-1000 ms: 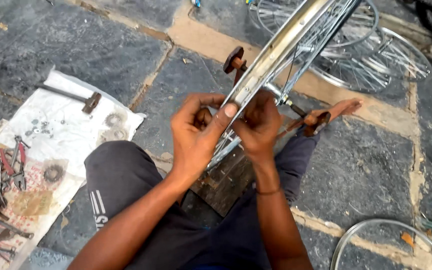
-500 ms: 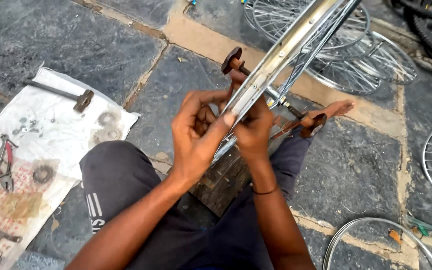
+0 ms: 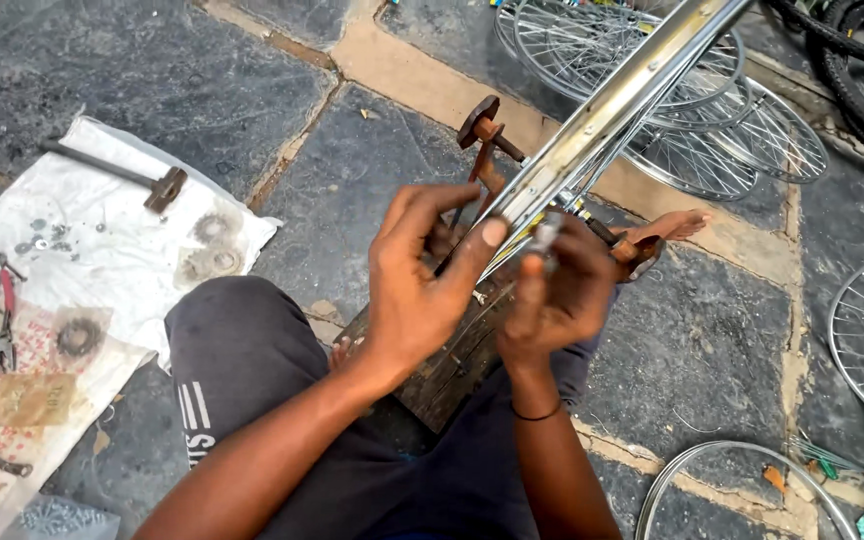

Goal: The person mounts a bicycle wheel onto a truing stand and rotates it before removing it to manually thread spokes through the rim.

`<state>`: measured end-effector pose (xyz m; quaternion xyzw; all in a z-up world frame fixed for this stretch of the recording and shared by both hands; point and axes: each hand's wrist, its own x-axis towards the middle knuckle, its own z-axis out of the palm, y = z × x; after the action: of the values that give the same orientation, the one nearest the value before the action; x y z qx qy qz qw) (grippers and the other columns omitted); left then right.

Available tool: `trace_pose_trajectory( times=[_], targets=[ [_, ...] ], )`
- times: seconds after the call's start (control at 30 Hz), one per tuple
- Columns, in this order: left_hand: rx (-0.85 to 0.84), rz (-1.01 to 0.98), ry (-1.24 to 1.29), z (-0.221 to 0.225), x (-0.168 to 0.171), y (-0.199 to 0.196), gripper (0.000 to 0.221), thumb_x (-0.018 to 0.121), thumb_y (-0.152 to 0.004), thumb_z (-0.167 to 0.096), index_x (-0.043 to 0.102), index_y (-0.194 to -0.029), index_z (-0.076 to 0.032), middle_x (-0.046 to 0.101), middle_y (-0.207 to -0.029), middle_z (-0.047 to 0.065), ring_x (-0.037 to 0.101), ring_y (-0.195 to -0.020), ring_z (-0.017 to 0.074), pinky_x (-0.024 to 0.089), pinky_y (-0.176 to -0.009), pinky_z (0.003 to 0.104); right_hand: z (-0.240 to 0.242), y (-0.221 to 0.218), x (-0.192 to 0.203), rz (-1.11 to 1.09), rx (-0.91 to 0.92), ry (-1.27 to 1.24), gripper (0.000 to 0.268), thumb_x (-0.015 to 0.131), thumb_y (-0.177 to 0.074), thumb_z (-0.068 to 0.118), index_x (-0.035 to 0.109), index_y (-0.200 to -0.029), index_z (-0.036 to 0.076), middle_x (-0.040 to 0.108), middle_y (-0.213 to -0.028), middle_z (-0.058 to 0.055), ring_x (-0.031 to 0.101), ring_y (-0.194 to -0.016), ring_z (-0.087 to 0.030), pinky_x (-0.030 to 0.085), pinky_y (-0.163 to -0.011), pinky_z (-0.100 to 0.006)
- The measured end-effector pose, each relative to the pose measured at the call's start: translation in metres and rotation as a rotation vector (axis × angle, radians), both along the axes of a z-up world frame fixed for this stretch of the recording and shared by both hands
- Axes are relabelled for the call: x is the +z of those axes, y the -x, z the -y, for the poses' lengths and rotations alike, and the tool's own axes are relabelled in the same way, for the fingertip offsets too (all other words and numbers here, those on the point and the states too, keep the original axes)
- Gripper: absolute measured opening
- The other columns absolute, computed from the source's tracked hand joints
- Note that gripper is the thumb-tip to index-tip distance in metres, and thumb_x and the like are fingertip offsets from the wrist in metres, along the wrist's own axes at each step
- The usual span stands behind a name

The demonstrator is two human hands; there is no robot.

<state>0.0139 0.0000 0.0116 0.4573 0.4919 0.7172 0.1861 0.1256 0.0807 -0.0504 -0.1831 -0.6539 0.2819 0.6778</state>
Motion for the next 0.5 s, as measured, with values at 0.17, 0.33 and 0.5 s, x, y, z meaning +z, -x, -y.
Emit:
trace_pose_trajectory(
  times=[0.17, 0.33, 0.5],
  targets=[
    [-0.017, 0.044, -0.061, -0.002, -0.005, -0.006, 0.03, 0.073, -0.102, -0.023, 0.067, -0.123, -0.002, 0.063, -0.104, 0.0, 0.055, -0.082, 0.003, 0.047, -0.069, 0.02, -0.02, -0.021, 0.01, 0.151, -0.16, 0.091, 0.035, 0.069, -0.104, 0.014, 0.059, -0.13, -0.007, 0.068, -0.125, -0.015, 0.069, -0.111, -0.023, 0.057, -0.1, -0.036],
    [-0.1, 0.3, 0.04, -0.013, -0.011, -0.003, 0.022, 0.076, -0.098, -0.021, 0.069, -0.105, -0.001, 0.065, -0.082, -0.005, 0.053, -0.071, 0.0016, 0.042, -0.061, 0.019, -0.029, -0.028, 0.035, 0.068, 0.608, 0.414, 0.039, 0.067, -0.097, 0.009, 0.066, -0.133, -0.005, 0.069, -0.13, -0.015, 0.066, -0.119, -0.021, 0.052, -0.106, -0.035],
    [-0.099, 0.24, 0.077, -0.012, -0.014, 0.0, 0.029, 0.078, -0.096, -0.027, 0.072, -0.106, -0.001, 0.065, -0.081, -0.004, 0.053, -0.071, 0.0004, 0.042, -0.062, 0.019, -0.024, -0.024, 0.028, -0.006, 0.66, 0.411, 0.026, 0.071, -0.092, 0.009, 0.063, -0.115, 0.0, 0.065, -0.124, -0.014, 0.063, -0.117, -0.021, 0.052, -0.101, -0.034]
  ],
)
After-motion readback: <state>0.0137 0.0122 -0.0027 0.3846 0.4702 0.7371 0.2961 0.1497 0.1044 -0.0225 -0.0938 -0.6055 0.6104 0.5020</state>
